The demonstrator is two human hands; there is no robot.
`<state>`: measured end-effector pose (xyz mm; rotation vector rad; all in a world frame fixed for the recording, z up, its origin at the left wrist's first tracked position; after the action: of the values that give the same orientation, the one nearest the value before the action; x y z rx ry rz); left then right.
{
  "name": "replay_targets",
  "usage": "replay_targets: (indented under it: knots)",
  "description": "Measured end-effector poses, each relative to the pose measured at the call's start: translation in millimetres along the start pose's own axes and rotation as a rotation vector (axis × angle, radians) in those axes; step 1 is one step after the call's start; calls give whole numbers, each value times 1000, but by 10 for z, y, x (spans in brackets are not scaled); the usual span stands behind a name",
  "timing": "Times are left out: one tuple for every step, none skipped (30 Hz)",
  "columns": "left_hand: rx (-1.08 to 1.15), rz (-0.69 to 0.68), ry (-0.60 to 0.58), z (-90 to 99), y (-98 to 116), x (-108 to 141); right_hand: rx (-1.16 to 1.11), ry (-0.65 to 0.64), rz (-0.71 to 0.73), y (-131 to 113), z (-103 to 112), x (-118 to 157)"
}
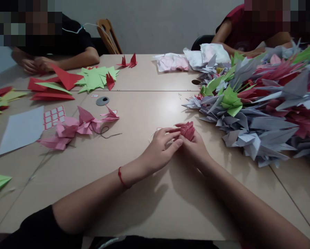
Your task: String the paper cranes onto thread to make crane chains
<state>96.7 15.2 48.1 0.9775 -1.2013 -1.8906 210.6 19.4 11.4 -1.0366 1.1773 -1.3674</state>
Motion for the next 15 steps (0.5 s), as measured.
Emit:
replay_targets:
  knots:
    - [-46, -49, 24, 77, 55, 32, -7, -4, -8, 10, 20, -12]
    - [-107, -108, 75, 207, 120, 82, 5, -7, 4, 11, 51, -27]
    - [-188, -168, 155, 390, 186, 156, 48, -6, 34, 6, 90, -44]
    - [-304, -218, 250, 614, 243, 257, 129, 1, 77, -5, 136, -61]
    - [-441, -244, 350, 868, 278, 380, 242, 12, 124, -15, 180, -77]
    - [-576, -233, 452, 1150, 278, 522, 372, 27, 168, -23, 218, -91]
    - [-700, -206, 577, 1457, 256, 689, 495, 42, 205, -27, 245, -102]
    - [-798, -156, 695, 1761, 200, 868, 597, 55, 234, -28, 260, -111]
    - [-861, -113, 814, 2048, 128, 1057, 669, 63, 256, -28, 262, -119]
    - [-876, -12, 848, 2290, -18, 1199, 713, 66, 271, -28, 252, -124]
    - [-857, 69, 893, 2496, -166, 1334, 736, 64, 279, -27, 235, -128]
    - [-823, 147, 887, 2636, -331, 1417, 746, 64, 281, -25, 217, -130]
    - [-791, 191, 867, 2714, -473, 1453, 748, 65, 279, -23, 200, -130]
    - [-781, 172, 865, 2739, -554, 1448, 744, 71, 277, -23, 190, -128]
    - [-786, 161, 808, 2701, -628, 1372, 735, 83, 277, -26, 187, -125]
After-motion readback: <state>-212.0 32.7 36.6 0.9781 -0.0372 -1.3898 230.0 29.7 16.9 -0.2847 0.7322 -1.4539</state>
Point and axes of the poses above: each hand's wrist, its own x-axis away from the middle knuckle, its own z-axis out of the back of the hand, y = z × x, the point moved 7 cm from there along -x, towards the middle knuckle, and after that the axes turned 15 degrees about x, right-handed, at the moved point
